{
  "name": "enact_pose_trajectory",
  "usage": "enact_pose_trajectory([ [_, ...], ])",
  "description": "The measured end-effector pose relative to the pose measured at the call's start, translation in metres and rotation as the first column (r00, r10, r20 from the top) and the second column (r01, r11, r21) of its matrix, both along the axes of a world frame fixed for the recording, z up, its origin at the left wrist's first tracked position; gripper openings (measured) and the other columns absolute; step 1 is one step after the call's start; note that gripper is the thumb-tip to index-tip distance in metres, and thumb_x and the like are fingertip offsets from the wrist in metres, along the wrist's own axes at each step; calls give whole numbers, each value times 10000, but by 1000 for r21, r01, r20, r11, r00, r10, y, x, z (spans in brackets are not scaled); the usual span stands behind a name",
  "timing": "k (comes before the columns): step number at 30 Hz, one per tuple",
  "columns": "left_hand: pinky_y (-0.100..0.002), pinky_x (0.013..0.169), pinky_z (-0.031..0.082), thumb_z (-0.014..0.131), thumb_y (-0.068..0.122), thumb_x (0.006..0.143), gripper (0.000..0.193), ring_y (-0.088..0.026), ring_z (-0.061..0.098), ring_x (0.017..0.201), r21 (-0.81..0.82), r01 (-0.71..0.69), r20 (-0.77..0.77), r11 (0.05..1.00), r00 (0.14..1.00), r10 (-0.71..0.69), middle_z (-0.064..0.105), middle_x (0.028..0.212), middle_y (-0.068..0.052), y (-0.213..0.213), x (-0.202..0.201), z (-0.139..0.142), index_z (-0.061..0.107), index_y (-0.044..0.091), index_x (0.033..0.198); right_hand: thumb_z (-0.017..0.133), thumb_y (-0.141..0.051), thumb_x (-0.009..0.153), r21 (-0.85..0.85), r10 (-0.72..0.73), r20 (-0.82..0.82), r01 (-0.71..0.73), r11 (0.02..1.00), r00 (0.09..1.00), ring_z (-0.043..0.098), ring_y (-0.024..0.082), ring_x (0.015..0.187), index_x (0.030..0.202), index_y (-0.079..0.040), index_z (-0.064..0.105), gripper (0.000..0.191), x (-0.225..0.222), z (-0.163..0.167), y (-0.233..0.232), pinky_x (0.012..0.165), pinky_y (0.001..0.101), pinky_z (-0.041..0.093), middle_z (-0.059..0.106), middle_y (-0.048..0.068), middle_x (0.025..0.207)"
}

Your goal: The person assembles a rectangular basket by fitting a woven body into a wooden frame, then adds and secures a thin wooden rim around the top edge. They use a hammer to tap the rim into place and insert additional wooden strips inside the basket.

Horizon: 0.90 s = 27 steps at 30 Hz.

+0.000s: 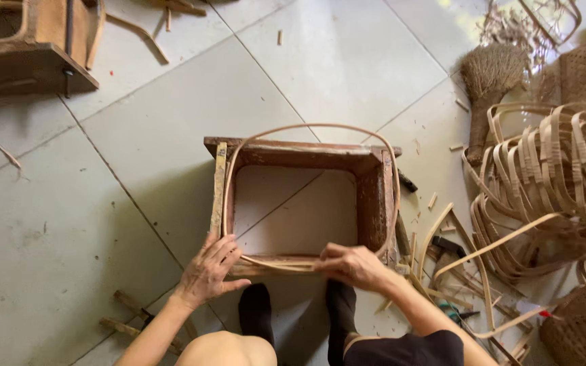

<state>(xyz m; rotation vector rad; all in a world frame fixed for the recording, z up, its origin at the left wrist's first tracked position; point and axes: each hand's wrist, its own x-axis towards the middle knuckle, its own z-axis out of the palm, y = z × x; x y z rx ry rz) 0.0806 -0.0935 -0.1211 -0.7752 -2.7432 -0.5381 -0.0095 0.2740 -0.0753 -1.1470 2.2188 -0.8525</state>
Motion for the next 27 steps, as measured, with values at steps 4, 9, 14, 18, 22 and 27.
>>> enact_pose_trajectory([
  [4, -472, 1185, 336, 819, 532, 623, 667, -244, 601, 1168, -209, -32, -13, 978, 999, 30, 655, 1071, -47, -2, 4, -13, 668, 89, 1098, 712, -300, 864, -114, 19, -155, -37, 993, 988, 701, 219, 819, 1148, -178, 779, 317, -18, -13, 2, 662, 375, 584, 721, 21, 1008],
  [9, -447, 1179, 366, 825, 558, 678, 642, -232, 615, 1070, -215, -26, -6, 976, 1000, 25, 649, 1005, -49, -4, 4, -32, 671, 83, 1081, 687, -249, 921, -95, 15, -161, -31, 995, 987, 686, 228, 899, 1151, -185, 791, 260, -37, -32, -1, 741, 377, 571, 720, 18, 1010],
  [14, -442, 1142, 384, 828, 564, 664, 633, -245, 620, 1055, -207, -38, 16, 977, 999, 43, 653, 996, -65, -6, 7, -32, 664, 88, 1047, 701, -250, 913, -97, -7, -127, -5, 995, 992, 681, 237, 925, 1137, -153, 785, 258, -27, -44, 1, 784, 373, 563, 711, 38, 997],
  [18, -439, 1108, 403, 835, 551, 618, 635, -256, 624, 1054, -217, -45, 40, 975, 998, 55, 653, 978, -62, -5, 6, -29, 653, 100, 1026, 706, -258, 924, -32, -55, -143, 51, 998, 988, 681, 249, 897, 1101, -121, 783, 236, -8, -52, 7, 780, 396, 559, 714, 52, 950],
  [22, -451, 1088, 409, 851, 556, 589, 666, -262, 625, 1008, -199, -42, 49, 979, 997, 52, 658, 957, -68, -2, 3, -29, 654, 92, 1024, 513, -137, 1074, -346, -424, -336, 308, 886, 841, 708, 179, 1177, 1241, -167, 699, 251, -9, -62, 25, 1043, 348, 601, 742, 12, 1212],
  [27, -437, 1087, 416, 863, 501, 581, 632, -227, 632, 997, -189, -49, 40, 981, 998, 58, 658, 947, -39, 2, 5, -26, 652, 102, 1024, 677, -245, 920, -124, -758, -472, 817, 563, 451, 379, 328, 1450, 1557, 15, 333, 769, -3, -69, 63, 1170, 505, 266, 332, 208, 1623],
])
